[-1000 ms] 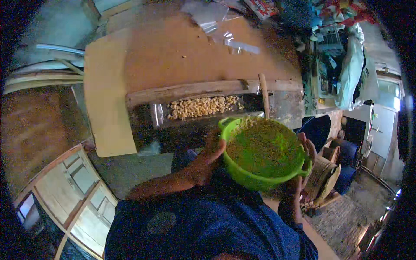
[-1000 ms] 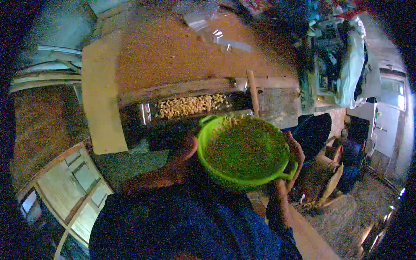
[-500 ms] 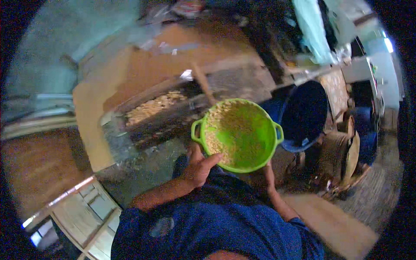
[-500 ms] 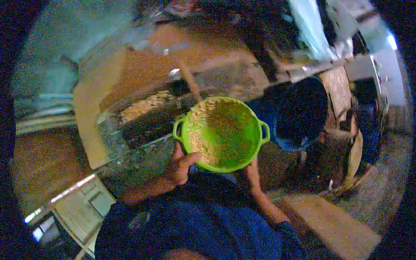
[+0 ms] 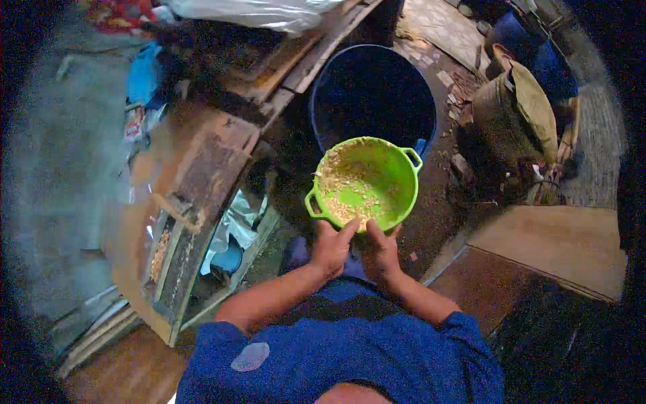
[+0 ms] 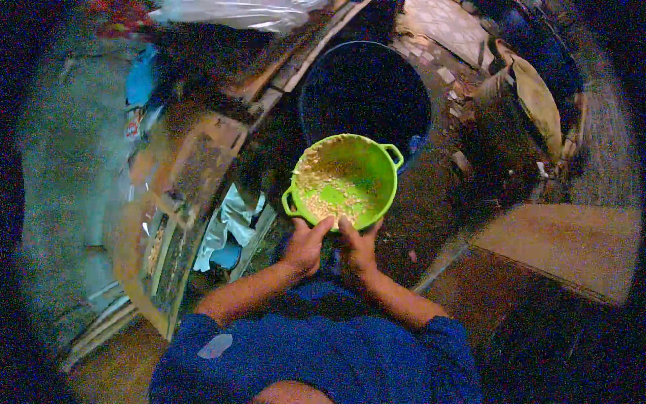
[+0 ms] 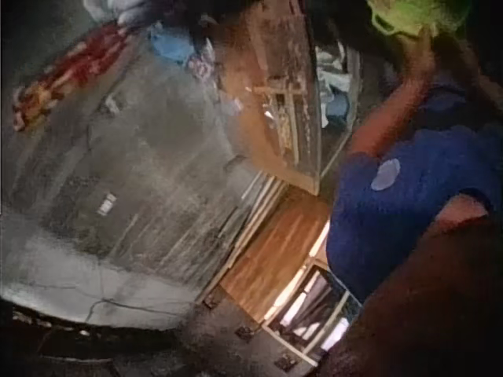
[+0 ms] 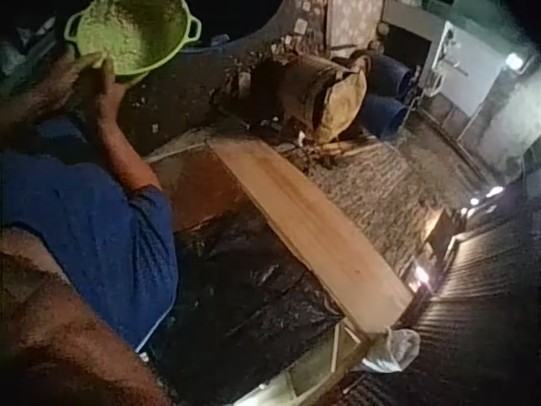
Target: The person places a wooden mold onto a workbench, spreads peanuts from a bowl into the mold by hand, and levels them using a wooden stick.
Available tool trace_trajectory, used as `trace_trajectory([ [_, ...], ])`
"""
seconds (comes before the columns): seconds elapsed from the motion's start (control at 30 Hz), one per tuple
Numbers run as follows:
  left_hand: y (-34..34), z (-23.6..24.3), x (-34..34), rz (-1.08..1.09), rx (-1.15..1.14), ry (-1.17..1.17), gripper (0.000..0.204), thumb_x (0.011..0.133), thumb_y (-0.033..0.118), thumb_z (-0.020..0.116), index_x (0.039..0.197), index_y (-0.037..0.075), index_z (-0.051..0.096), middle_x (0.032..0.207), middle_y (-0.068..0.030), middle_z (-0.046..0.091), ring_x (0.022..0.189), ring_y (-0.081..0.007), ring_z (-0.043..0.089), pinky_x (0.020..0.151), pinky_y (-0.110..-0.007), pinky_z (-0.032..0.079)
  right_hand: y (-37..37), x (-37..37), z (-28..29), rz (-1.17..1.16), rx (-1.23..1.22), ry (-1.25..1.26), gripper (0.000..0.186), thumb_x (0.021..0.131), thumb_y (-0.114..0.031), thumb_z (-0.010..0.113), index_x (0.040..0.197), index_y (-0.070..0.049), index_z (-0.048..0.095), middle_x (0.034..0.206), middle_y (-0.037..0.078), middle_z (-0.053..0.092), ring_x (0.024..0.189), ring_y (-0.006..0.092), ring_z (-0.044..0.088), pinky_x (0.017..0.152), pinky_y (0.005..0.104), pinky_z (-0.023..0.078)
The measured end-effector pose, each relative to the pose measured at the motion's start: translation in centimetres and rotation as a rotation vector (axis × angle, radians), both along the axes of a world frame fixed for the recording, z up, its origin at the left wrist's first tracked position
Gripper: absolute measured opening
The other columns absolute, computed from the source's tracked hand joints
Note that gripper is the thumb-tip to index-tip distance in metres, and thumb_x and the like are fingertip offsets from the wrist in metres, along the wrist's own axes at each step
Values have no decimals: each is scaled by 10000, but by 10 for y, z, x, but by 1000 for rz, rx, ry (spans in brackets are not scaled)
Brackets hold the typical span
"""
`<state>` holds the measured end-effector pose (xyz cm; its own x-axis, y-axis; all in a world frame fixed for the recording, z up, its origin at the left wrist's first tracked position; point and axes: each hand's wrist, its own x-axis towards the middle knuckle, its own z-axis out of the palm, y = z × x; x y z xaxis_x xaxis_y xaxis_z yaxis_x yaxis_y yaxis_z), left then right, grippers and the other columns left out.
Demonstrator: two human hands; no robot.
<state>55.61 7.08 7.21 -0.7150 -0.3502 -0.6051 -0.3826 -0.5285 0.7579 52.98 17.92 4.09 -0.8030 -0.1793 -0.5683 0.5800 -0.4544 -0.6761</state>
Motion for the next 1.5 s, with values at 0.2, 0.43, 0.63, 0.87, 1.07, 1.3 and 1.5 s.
trace_trajectory([
  [0.2, -61, -77, 15, -654, -222, -87, 693, 897, 447, 599, 1368, -17, 391, 1340, -228, 479, 1253, -272, 448, 1063, -369, 331, -5, -53, -48, -127, 423, 281, 1080, 718, -116, 772, 1468, -9, 3, 1405, 184, 334, 1262, 293, 381, 1081, 364, 302],
  [0.43, -141, -150, -43, -371, -334, -90, 624, 901, 368, 606, 1354, -22, 428, 1345, -215, 483, 1238, -298, 466, 1013, -378, 385, -9, -141, -113, 240, 1268, 418, 1261, 551, -183, 846, 1478, -26, 5, 1423, 258, 282, 1284, 357, 352, 1106, 411, 286],
  [0.63, -175, -158, -126, -236, -613, -177, 662, 887, 300, 629, 1414, 14, 347, 1374, -237, 425, 1282, -341, 401, 1086, -412, 297, -26, -192, -183, 290, 1334, 703, 1204, 565, -164, 792, 1509, -164, 44, 1317, 220, 350, 1220, 416, 374, 1047, 444, 362],
  [0.87, -213, -197, -225, -341, -825, -374, 706, 924, 398, 534, 1470, 57, 244, 1432, -263, 340, 1316, -413, 336, 1087, -449, 284, -69, -234, -230, 987, 1325, 327, 1086, 621, -212, 771, 1491, -212, 121, 1298, 234, 402, 1171, 411, 448, 954, 488, 442],
  [1.07, -202, -252, -259, -208, -1104, -222, 574, 971, 352, 453, 1372, -51, 370, 1330, -267, 479, 1229, -393, 464, 1060, -418, 326, -90, -275, -342, 668, 1083, 185, 1169, 589, -255, 789, 1477, -43, 59, 1308, 294, 422, 1191, 444, 401, 1032, 480, 371],
  [1.3, -179, -245, -269, -158, -1109, -280, 522, 981, 311, 418, 1358, -47, 380, 1266, -202, 513, 1160, -301, 501, 1024, -385, 347, -113, -319, -472, 769, 1206, -139, 1089, 652, -361, 757, 1480, -48, 124, 1370, 293, 391, 1238, 438, 426, 1038, 487, 375],
  [1.5, -176, -243, -264, -96, -1026, -313, 559, 972, 322, 418, 1390, -35, 315, 1283, -156, 473, 1154, -240, 467, 1026, -379, 333, -150, -338, -581, 1239, 1124, -29, 839, 771, -475, 670, 1410, -32, 356, 1377, 254, 431, 1244, 397, 453, 1009, 482, 413],
])
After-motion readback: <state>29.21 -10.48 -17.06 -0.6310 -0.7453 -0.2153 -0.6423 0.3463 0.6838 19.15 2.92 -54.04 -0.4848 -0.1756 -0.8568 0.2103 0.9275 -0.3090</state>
